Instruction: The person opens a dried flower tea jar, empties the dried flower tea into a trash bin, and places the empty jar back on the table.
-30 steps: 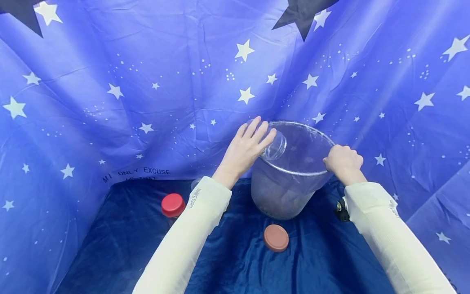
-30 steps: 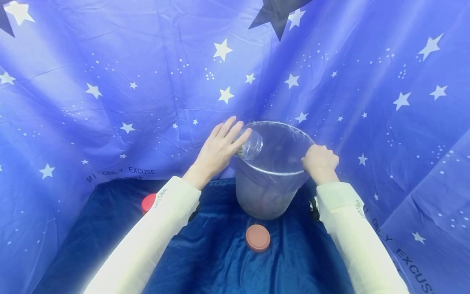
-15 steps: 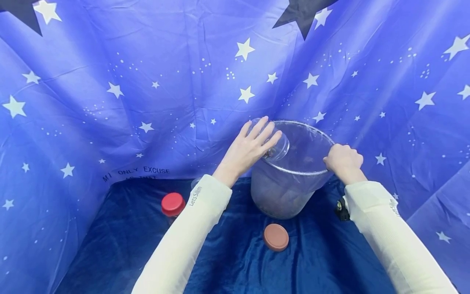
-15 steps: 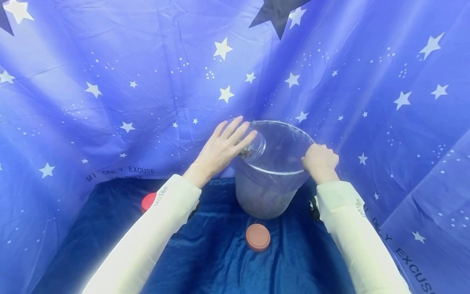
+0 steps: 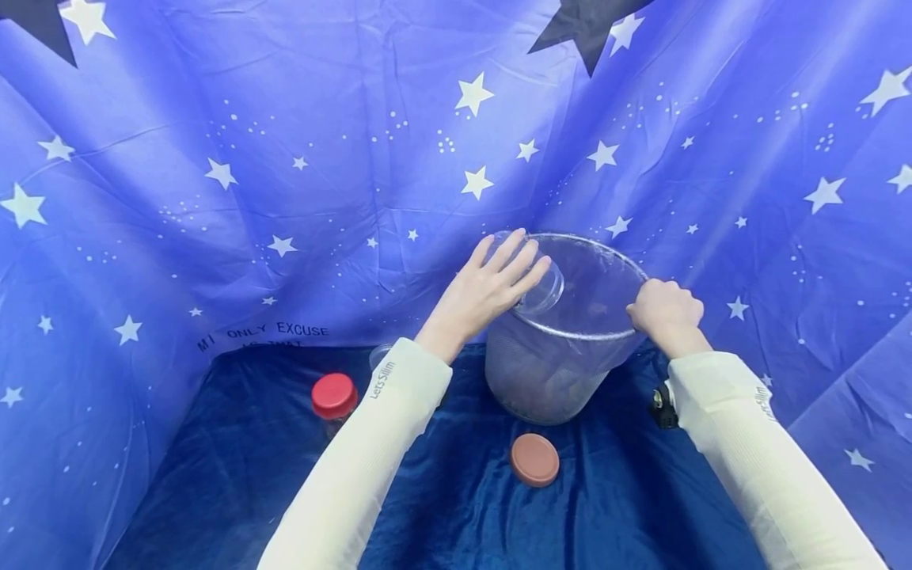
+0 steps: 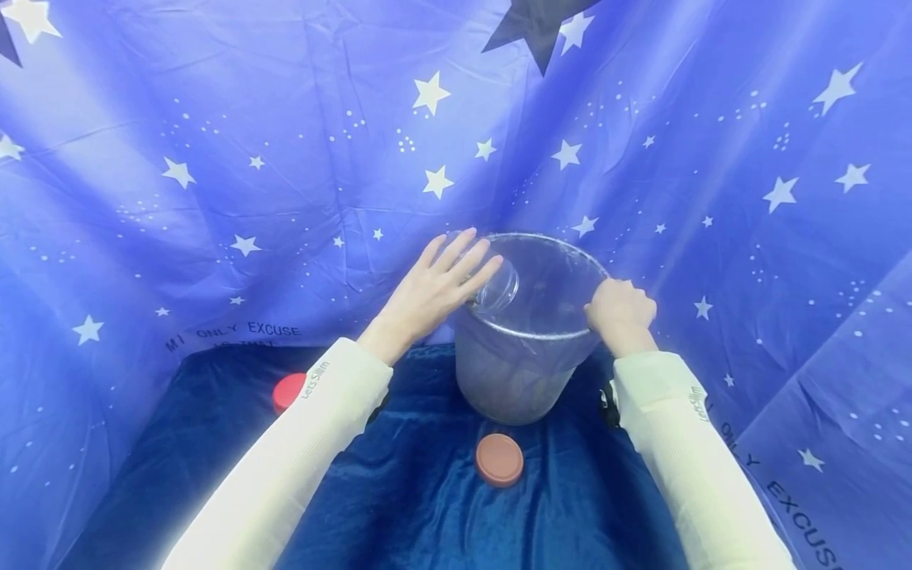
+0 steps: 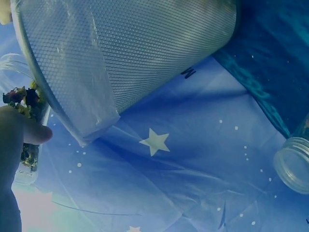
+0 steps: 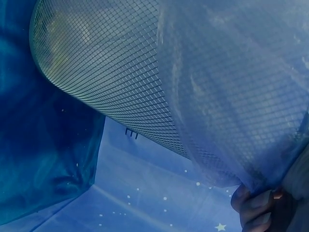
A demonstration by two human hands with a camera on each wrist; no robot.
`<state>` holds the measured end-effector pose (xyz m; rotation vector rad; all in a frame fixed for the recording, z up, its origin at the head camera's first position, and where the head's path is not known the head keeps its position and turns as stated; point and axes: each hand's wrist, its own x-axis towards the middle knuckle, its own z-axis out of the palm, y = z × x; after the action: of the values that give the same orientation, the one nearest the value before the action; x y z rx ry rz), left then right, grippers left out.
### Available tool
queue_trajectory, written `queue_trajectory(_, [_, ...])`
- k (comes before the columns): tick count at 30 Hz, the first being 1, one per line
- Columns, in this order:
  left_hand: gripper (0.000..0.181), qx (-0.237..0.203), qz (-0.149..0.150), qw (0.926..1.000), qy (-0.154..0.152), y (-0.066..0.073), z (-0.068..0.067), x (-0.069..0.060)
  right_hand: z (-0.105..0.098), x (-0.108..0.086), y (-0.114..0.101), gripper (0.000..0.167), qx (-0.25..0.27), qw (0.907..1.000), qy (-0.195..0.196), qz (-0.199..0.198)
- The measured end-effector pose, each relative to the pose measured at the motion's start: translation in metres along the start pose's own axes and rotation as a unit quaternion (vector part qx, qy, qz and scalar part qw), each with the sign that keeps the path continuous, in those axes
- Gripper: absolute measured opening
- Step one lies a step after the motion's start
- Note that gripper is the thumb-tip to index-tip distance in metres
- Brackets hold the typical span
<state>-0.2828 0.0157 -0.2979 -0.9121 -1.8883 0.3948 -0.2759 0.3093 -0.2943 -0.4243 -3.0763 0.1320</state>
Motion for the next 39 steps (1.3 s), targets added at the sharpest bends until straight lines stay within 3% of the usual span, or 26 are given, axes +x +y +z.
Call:
queue_trajectory(5, [0.049, -0.002, -0.008, 1.0, -0.002, 0.0, 0.002, -0.002, 0.001, 0.0, -0.002, 0.05, 0.004, 1.0, 0.002, 0.0])
queue_trajectory(11, [0.07, -0.064, -0.062, 0.9956, -0.03, 0.0, 0.001, -0.004, 0.0, -0.001, -0.002, 0.051, 0.009, 0.9999, 0.005, 0.005])
queue_trajectory(16, [0.072, -0.142, -0.122, 0.9816, -0.037, -0.003, 0.001, -0.005, -0.001, -0.001, -0.001, 0.052, 0.009, 0.9999, 0.002, 0.008])
queue_trajectory(21, [0.074, -0.203, -0.186, 0.9609, -0.033, -0.007, 0.001, -0.01, -0.001, 0.0, 0.0, 0.053, 0.01, 0.9999, -0.001, 0.008])
queue_trajectory(24, [0.077, -0.264, -0.228, 0.9365, -0.034, -0.009, 0.002, -0.014, -0.001, 0.0, 0.0, 0.052, 0.011, 0.9999, -0.002, 0.007])
queue_trajectory(29, [0.081, -0.377, -0.295, 0.8765, -0.051, -0.011, 0.003, -0.018, 0.001, 0.001, 0.0, 0.05, 0.013, 0.9999, -0.001, 0.006])
queue_trajectory(39, [0.089, -0.474, -0.388, 0.781, -0.12, -0.012, 0.0, -0.021, 0.001, 0.001, 0.0, 0.052, 0.01, 0.9999, -0.002, 0.004])
